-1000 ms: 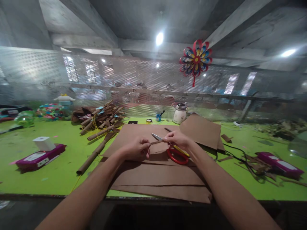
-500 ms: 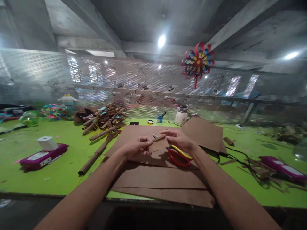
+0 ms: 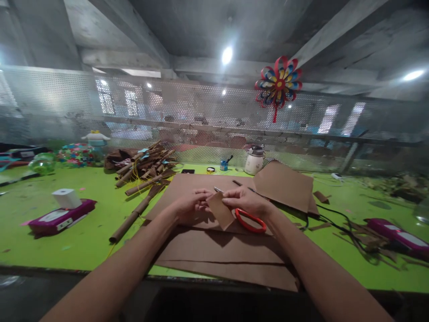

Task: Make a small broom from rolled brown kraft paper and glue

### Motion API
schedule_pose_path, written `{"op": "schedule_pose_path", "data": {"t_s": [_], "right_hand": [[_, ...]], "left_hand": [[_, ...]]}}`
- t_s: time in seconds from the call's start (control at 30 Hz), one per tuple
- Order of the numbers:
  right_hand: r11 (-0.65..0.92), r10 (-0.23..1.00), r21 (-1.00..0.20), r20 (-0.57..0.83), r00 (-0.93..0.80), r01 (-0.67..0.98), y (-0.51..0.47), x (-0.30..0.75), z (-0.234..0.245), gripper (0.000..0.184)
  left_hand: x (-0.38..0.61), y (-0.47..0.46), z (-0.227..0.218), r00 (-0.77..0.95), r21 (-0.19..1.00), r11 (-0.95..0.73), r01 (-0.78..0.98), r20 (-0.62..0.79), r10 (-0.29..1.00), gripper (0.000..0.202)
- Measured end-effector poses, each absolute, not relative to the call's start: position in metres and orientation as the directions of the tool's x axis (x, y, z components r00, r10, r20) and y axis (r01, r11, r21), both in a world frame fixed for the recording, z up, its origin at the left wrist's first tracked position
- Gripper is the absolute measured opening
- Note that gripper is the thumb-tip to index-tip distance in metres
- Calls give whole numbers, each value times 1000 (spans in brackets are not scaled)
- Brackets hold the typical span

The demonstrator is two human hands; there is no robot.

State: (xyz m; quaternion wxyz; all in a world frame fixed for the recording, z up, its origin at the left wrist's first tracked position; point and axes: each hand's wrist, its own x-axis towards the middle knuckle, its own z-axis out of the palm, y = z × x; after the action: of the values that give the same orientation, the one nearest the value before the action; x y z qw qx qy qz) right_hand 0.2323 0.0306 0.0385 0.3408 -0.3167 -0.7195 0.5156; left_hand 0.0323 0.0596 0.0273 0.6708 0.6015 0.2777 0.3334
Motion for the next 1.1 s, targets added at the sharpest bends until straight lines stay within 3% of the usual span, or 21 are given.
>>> {"op": "schedule_pose_path", "data": {"t_s": [0.13,0.3,0.43,0.57,0.83,1.1], "right_hand": [[342,815,-887,116,-568,310,29,229,36,31],[339,905,-828,157,-396,448,30,223,33,26],[297,930,-905,202,-308,303,39,223,27,21],[293,940,-942,253,-228,164,43,222,23,21],[367,913,-912,314,-261,184,35,218,29,15],[363,902,-924,316,-295,119,37,219,27,21]], "left_hand": [[34,60,26,625,996,-90,3,69,778,29],[37,62,20,589,938,-289,193,125,798,23],[33,67,22,490,935,-317,159,204,848,21],[30,68,25,446,975,-214,62,165,880,25],[34,61,25,578,969,-241,-46,223,785,30],[33,61,25,528,963,-263,-48,248,812,13]]}}
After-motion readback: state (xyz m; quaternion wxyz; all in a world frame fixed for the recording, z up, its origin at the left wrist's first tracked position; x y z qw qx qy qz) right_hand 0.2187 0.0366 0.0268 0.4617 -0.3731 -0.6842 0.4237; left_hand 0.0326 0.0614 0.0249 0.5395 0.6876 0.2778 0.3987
